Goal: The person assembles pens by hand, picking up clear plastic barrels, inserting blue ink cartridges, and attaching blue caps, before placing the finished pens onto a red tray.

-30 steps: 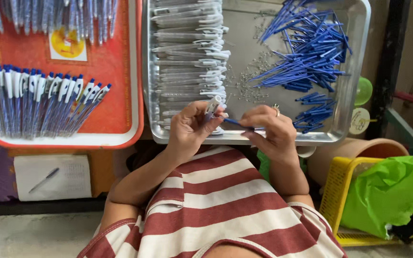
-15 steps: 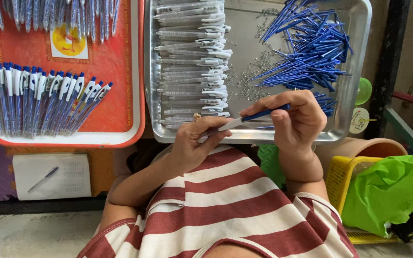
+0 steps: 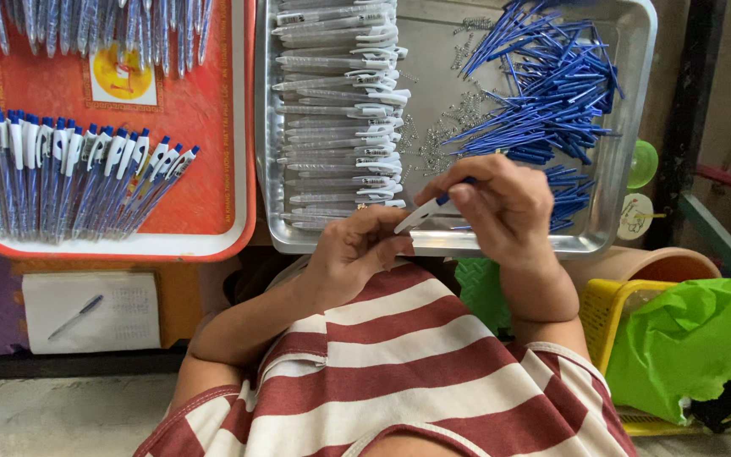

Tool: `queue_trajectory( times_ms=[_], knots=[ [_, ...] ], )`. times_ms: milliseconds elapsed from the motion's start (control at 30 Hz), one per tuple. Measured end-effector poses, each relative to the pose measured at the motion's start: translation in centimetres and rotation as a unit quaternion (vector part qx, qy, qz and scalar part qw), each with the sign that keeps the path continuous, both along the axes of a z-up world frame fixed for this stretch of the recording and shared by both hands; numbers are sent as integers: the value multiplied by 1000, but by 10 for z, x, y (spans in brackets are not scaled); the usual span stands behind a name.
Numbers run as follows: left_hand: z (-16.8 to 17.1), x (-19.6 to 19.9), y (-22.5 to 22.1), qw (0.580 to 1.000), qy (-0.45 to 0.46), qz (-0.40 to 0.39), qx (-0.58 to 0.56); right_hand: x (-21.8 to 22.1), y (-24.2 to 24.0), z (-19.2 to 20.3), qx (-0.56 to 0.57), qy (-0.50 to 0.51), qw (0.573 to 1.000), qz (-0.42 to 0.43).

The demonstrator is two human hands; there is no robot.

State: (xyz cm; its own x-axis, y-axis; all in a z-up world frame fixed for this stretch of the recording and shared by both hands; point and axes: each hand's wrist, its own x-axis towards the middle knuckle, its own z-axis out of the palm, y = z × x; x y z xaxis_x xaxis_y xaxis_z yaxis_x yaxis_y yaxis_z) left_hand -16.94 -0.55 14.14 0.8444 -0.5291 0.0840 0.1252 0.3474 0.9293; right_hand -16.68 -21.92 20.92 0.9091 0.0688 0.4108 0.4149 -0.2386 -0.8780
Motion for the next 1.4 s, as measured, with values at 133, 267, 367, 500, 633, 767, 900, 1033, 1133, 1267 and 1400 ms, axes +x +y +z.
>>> queue_trajectory(
  times_ms=[133,267,367,500,633,767,900,1033,1133,1267,1400],
  knots=[
    [2,1,-4,998,38,-14,-48,0,2,-7,-27,-2,1000,-6],
    [9,1,-8,995,61,-24,-71,2,-2,-8,-31,20,999,-24],
    [8,6,-6,997,56,-30,-50,9,-6,-8,-93,16,994,-47],
    [15,19,-4,1000,-8,8,8,9,2,-2,-194,8,979,-58],
    [24,29,-3,990,75,-83,-82,18,0,-7,-52,-1,998,-36],
    [43,26,1,976,129,-119,-129,25,0,-10,-111,-137,983,-46],
    [46,28,1,974,125,-126,-140,21,5,-19,-118,-168,979,-18],
    [49,27,1,977,118,-118,-131,15,12,-21,-68,-142,988,-3],
    [47,26,0,977,115,-125,-129,15,12,-7,-51,-116,992,-21],
    [48,26,-1,976,120,-130,-128,16,11,18,-53,-81,994,-43],
    [45,27,-1,972,127,-133,-143,21,11,19,-59,-101,992,-43]
  ],
)
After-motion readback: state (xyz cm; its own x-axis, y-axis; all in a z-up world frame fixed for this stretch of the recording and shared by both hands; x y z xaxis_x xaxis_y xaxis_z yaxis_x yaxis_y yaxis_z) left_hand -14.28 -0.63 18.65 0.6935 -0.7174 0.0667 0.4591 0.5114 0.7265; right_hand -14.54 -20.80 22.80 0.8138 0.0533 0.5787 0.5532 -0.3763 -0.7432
